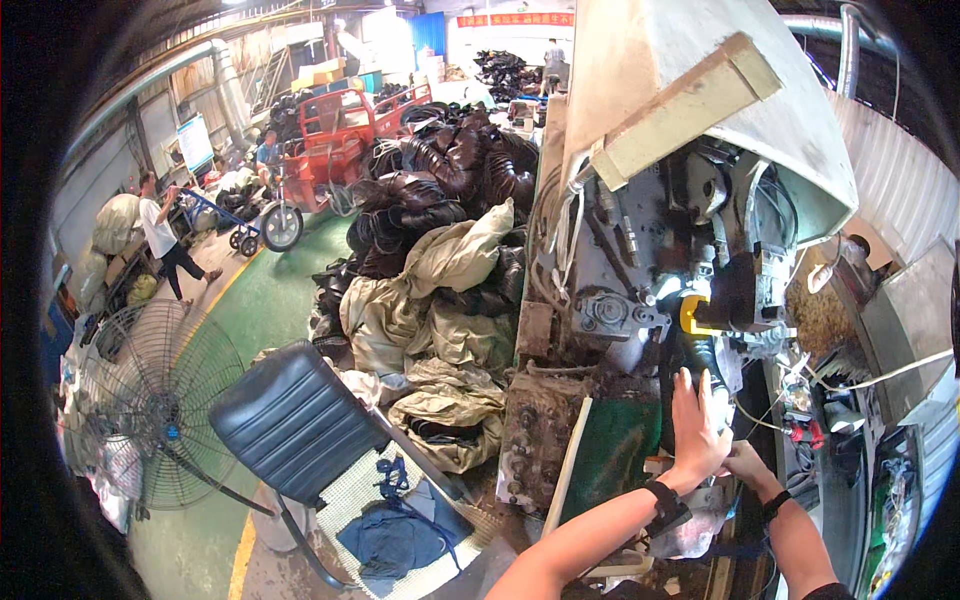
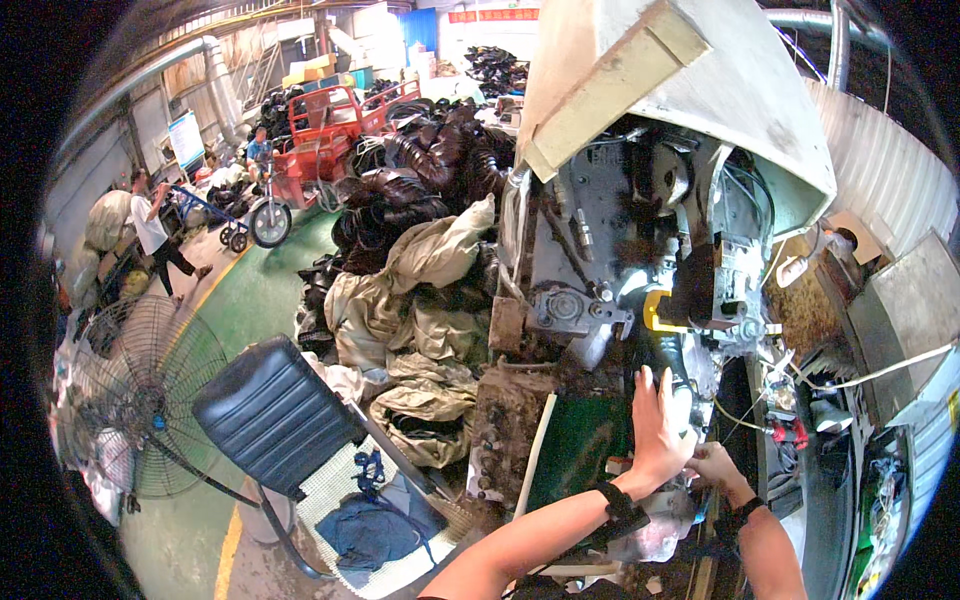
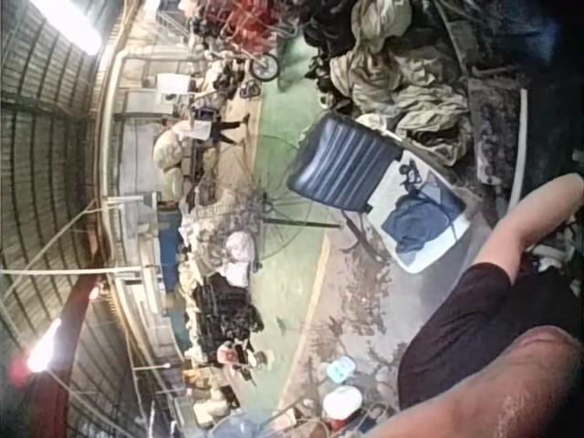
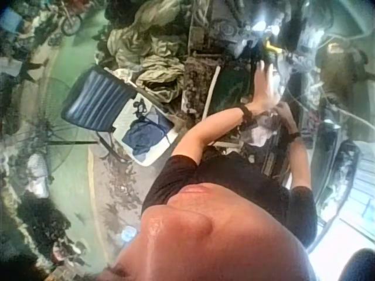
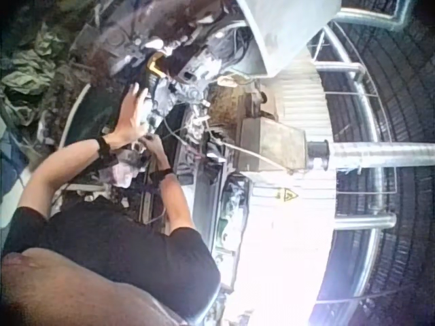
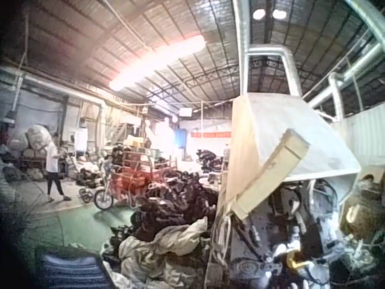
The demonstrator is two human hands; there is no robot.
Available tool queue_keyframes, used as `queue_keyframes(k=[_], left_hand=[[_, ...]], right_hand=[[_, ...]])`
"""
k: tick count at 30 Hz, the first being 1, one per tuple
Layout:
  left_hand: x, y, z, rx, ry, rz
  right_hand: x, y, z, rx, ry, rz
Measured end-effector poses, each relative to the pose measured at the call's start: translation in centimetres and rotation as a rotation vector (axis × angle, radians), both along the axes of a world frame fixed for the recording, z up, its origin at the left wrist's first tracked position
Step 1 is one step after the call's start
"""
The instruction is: Operate a shoe lasting machine and inspect shoes on a conveyor belt in a factory setting.
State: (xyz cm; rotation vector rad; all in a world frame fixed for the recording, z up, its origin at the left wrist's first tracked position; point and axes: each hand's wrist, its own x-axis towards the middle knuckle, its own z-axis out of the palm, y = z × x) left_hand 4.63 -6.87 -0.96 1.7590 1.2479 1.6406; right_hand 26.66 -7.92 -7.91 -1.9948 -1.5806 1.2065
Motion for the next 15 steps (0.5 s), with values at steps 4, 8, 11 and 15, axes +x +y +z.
queue_keyframes(k=[4, 8, 11, 15], left_hand=[[0.2, -0.1, 0.1, 0.046, -0.012, 0.010], [0.2, -0.6, 0.2, 0.012, 0.018, -0.007], [0.4, -0.8, -0.2, 0.008, 0.026, -0.010], [0.5, -0.8, -0.1, -0.016, 0.032, -0.011]], right_hand=[[-0.4, -0.5, 1.2, -0.019, 0.153, 0.014], [-1.4, -1.2, 2.7, -0.017, 0.176, 0.059], [-1.4, -1.6, 2.8, -0.011, 0.232, 0.075], [-1.1, -1.7, 2.9, -0.018, 0.253, 0.067]])
